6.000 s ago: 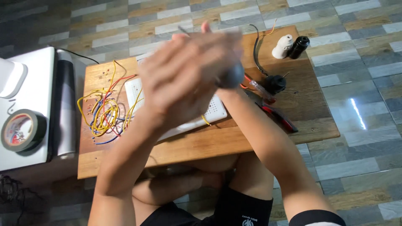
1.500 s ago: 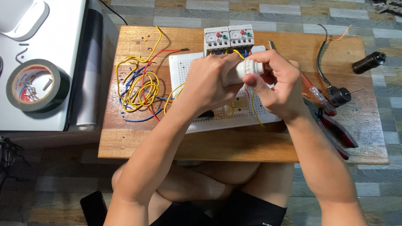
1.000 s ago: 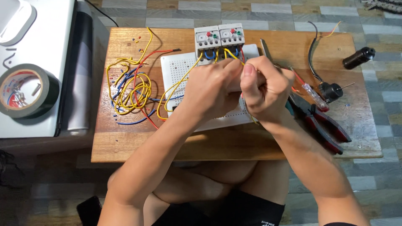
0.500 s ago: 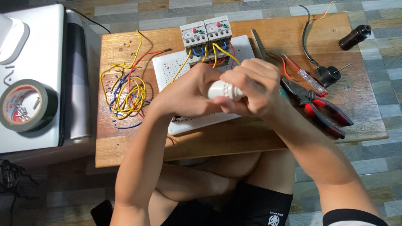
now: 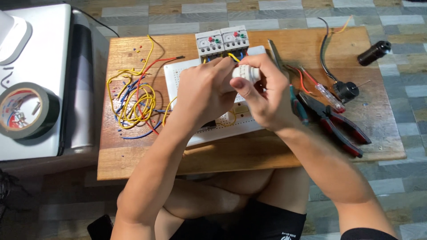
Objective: Wiring an electrical control panel by connecting wires to terminal blocks and a light socket using a screwdriver.
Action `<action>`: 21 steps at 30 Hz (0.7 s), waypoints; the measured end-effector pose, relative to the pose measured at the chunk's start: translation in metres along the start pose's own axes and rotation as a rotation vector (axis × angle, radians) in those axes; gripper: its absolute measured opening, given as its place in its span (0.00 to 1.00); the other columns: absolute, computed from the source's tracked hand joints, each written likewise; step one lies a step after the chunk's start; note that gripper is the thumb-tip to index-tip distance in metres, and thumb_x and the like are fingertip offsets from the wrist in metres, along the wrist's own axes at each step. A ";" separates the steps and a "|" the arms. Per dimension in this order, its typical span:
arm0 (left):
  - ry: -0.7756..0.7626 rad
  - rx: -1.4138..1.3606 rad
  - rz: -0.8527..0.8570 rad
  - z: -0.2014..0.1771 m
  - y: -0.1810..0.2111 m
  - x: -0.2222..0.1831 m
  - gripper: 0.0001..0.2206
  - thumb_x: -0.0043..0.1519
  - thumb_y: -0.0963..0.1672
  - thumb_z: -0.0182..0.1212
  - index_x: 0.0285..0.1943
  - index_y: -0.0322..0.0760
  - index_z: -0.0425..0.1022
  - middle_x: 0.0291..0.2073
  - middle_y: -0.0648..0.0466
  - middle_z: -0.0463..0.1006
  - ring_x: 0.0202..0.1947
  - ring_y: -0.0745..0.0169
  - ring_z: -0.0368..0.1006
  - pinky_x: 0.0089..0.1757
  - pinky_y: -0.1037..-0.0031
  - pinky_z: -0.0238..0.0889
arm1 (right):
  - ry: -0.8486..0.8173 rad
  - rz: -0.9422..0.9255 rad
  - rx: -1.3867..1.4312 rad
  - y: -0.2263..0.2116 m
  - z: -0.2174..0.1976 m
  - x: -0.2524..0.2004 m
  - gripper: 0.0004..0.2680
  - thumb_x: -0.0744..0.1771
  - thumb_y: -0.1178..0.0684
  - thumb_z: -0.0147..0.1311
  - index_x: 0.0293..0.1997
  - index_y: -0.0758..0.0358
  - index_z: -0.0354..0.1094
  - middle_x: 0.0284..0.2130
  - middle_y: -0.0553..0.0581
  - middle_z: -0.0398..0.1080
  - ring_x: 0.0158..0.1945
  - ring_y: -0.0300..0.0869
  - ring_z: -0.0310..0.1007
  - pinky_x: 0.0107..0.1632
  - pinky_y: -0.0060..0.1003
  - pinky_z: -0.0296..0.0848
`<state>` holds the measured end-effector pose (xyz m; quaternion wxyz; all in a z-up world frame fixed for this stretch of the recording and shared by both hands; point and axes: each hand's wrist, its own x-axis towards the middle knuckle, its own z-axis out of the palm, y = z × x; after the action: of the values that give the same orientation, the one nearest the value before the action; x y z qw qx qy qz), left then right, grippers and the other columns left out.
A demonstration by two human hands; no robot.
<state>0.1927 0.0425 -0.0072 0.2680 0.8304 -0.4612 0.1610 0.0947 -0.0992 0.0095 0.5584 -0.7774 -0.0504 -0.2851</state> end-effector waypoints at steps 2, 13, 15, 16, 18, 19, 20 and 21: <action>-0.006 -0.049 -0.021 -0.002 0.000 0.001 0.18 0.43 0.45 0.68 0.41 0.45 0.69 0.28 0.58 0.71 0.28 0.42 0.77 0.32 0.51 0.72 | -0.016 -0.045 -0.044 0.000 -0.002 0.002 0.15 0.69 0.40 0.59 0.51 0.62 0.69 0.27 0.56 0.63 0.34 0.34 0.61 0.35 0.28 0.69; -0.134 -0.533 -0.102 -0.039 0.005 0.003 0.10 0.47 0.44 0.74 0.29 0.34 0.77 0.20 0.52 0.79 0.17 0.60 0.66 0.24 0.70 0.62 | -0.422 -0.460 -0.292 0.003 -0.033 0.019 0.19 0.61 0.74 0.62 0.54 0.60 0.71 0.49 0.60 0.66 0.43 0.46 0.65 0.45 0.38 0.67; -0.088 -0.493 -0.090 -0.035 0.005 0.003 0.11 0.45 0.44 0.74 0.30 0.33 0.78 0.19 0.51 0.78 0.15 0.58 0.65 0.24 0.69 0.61 | -0.384 -0.475 -0.282 0.004 -0.032 0.021 0.17 0.62 0.68 0.66 0.55 0.64 0.70 0.51 0.62 0.68 0.46 0.48 0.68 0.50 0.40 0.70; -0.046 -0.454 -0.075 -0.032 0.005 0.004 0.13 0.43 0.44 0.74 0.31 0.31 0.79 0.18 0.50 0.78 0.14 0.56 0.64 0.23 0.68 0.60 | -0.343 -0.488 -0.274 0.005 -0.032 0.021 0.18 0.63 0.62 0.71 0.56 0.68 0.69 0.52 0.63 0.70 0.50 0.50 0.71 0.55 0.43 0.74; -0.029 -0.410 -0.061 -0.029 0.007 0.005 0.12 0.44 0.44 0.75 0.31 0.33 0.79 0.19 0.50 0.79 0.14 0.56 0.67 0.23 0.68 0.60 | -0.290 -0.448 -0.299 0.013 -0.031 0.022 0.18 0.65 0.50 0.64 0.58 0.70 0.69 0.42 0.59 0.71 0.39 0.44 0.66 0.43 0.37 0.66; -0.013 -0.363 -0.047 -0.028 0.008 0.005 0.11 0.45 0.44 0.76 0.31 0.34 0.79 0.20 0.51 0.81 0.14 0.56 0.70 0.23 0.68 0.60 | -0.235 -0.409 -0.323 0.016 -0.030 0.023 0.23 0.67 0.39 0.57 0.59 0.72 0.68 0.31 0.55 0.71 0.27 0.38 0.61 0.30 0.31 0.57; -0.014 -0.363 -0.047 -0.024 0.007 0.005 0.11 0.45 0.44 0.76 0.31 0.34 0.79 0.20 0.51 0.81 0.14 0.56 0.70 0.23 0.68 0.60 | -0.234 -0.408 -0.323 0.011 -0.030 0.021 0.23 0.67 0.39 0.57 0.59 0.72 0.68 0.31 0.55 0.71 0.27 0.38 0.61 0.30 0.31 0.57; 0.001 -0.310 -0.035 -0.021 0.005 0.004 0.11 0.45 0.44 0.74 0.29 0.34 0.76 0.19 0.50 0.79 0.13 0.53 0.68 0.22 0.67 0.60 | -0.241 -0.373 -0.315 0.005 -0.030 0.020 0.18 0.67 0.44 0.59 0.52 0.75 0.71 0.29 0.56 0.70 0.26 0.38 0.60 0.30 0.32 0.57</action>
<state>0.1900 0.0493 0.0133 0.3959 0.7869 -0.4658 0.0839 0.1018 -0.1328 0.0217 0.3583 -0.8604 -0.2138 -0.2926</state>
